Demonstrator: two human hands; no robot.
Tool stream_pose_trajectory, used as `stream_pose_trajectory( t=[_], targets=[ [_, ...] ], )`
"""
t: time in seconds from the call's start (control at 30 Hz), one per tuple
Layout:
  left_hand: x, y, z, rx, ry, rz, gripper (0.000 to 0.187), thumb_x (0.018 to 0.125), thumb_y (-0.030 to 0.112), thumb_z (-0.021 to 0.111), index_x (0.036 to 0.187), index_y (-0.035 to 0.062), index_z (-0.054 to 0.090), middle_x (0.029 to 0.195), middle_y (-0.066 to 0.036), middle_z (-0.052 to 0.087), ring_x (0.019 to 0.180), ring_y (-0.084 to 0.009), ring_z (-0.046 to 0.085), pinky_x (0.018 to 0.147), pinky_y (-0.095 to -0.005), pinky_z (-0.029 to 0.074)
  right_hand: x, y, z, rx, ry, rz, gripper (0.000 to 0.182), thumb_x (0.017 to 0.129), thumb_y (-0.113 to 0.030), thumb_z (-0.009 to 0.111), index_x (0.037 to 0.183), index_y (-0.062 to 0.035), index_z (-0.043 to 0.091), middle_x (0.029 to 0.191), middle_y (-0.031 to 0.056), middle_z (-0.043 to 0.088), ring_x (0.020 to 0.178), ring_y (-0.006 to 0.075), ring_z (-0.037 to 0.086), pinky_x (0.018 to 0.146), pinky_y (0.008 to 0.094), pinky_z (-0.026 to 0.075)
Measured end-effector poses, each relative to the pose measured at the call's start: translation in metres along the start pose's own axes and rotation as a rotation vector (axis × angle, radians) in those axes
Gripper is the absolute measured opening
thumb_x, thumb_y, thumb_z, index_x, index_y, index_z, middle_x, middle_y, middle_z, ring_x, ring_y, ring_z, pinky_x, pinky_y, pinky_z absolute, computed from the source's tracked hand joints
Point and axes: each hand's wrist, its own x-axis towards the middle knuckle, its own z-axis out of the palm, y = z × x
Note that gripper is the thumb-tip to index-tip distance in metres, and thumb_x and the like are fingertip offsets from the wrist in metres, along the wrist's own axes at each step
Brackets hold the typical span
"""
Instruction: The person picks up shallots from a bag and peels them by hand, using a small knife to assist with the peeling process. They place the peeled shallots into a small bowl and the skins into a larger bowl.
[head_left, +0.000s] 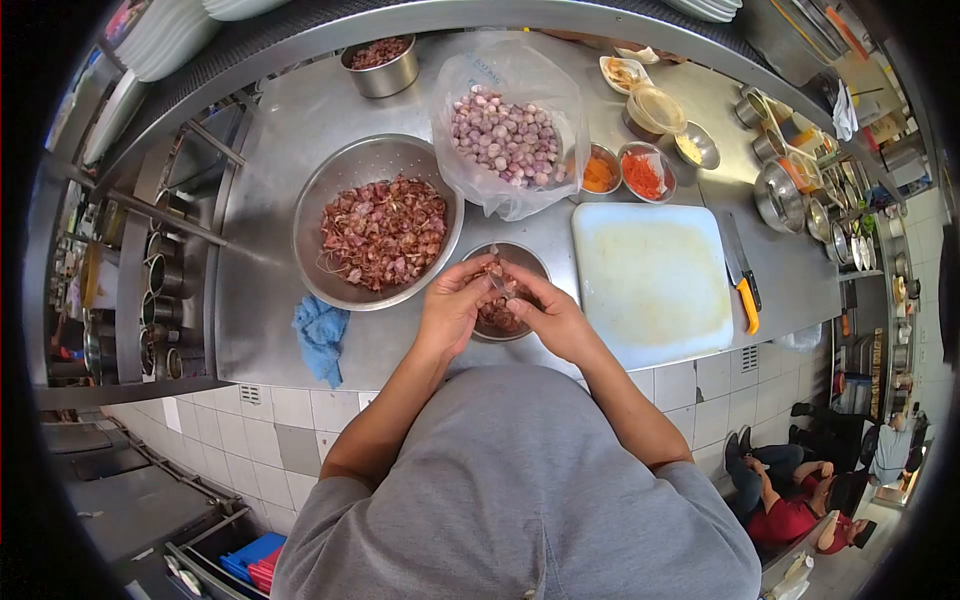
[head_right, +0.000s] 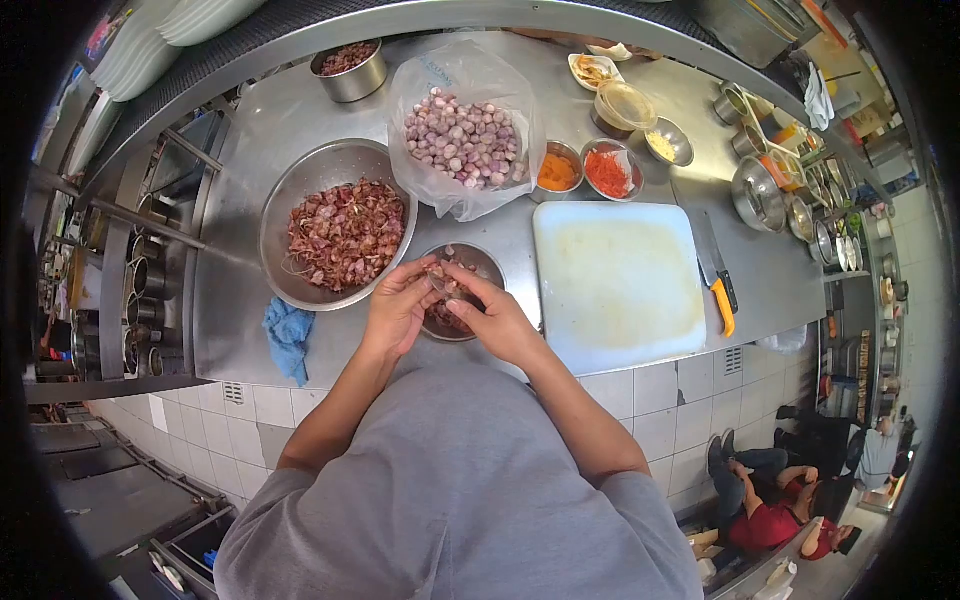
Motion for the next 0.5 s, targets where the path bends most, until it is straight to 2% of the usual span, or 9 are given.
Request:
stream_pose_trajectory(
  t=[0.07,0.17,0.27,0.4,0.5],
  targets=[
    [-0.001,-0.001,0.001,0.028,0.007,0.017,0.027,0.091,-0.001,0.061,0.118,-0.0026,0.061,0.114,-0.011,0.064,0.099,-0.0186,0.065,0.088,-0.0324,0.054,0.001,0.002,0.003,0.151,0.02,0.016,0.05,0.094,-0.009,0.06,0.141,-0.0055,0.045,0.135,0.0094,0.056,0.124,0.0174,0.051,0.106,0.0306,0.039],
    [-0.002,-0.002,0.005,0.058,0.021,0.035,0.028,0.09,-0.002,0.062,0.119,-0.0029,0.061,0.112,-0.011,0.065,0.099,-0.0176,0.065,0.087,-0.0304,0.054,0.001,0.006,0.006,0.164,0.079,0.03,0.044,0.093,-0.008,0.061,0.136,-0.0041,0.05,0.129,0.0067,0.059,0.119,0.0146,0.053,0.103,0.0292,0.041],
    [-0.001,-0.005,0.008,0.055,0.043,0.036,0.03,0.09,-0.002,0.062,0.12,-0.003,0.061,0.11,-0.01,0.066,0.098,-0.0171,0.066,0.086,-0.0292,0.054,0.004,0.017,0.008,0.15,0.092,-0.024,0.043,0.094,-0.001,0.056,0.136,-0.0035,0.047,0.126,0.0058,0.058,0.112,0.0136,0.056,0.099,0.0294,0.044],
    [-0.002,-0.005,0.012,0.042,0.069,0.021,0.031,0.09,-0.002,0.062,0.121,-0.0026,0.06,0.109,-0.009,0.066,0.098,-0.0169,0.066,0.086,-0.0281,0.053,0.006,0.019,0.012,0.192,0.128,-0.053,0.04,0.095,0.0,0.056,0.134,-0.0025,0.049,0.124,0.0065,0.06,0.11,0.0131,0.057,0.098,0.0288,0.045],
    [-0.001,-0.007,0.012,-0.004,0.04,-0.02,0.031,0.09,-0.003,0.061,0.121,-0.0023,0.059,0.11,-0.009,0.066,0.098,-0.0174,0.066,0.087,-0.028,0.053,0.007,0.02,0.013,0.192,0.17,-0.059,0.036,0.093,-0.003,0.06,0.129,-0.0019,0.053,0.121,0.0075,0.062,0.109,0.0136,0.059,0.097,0.0281,0.045]
  ],
)
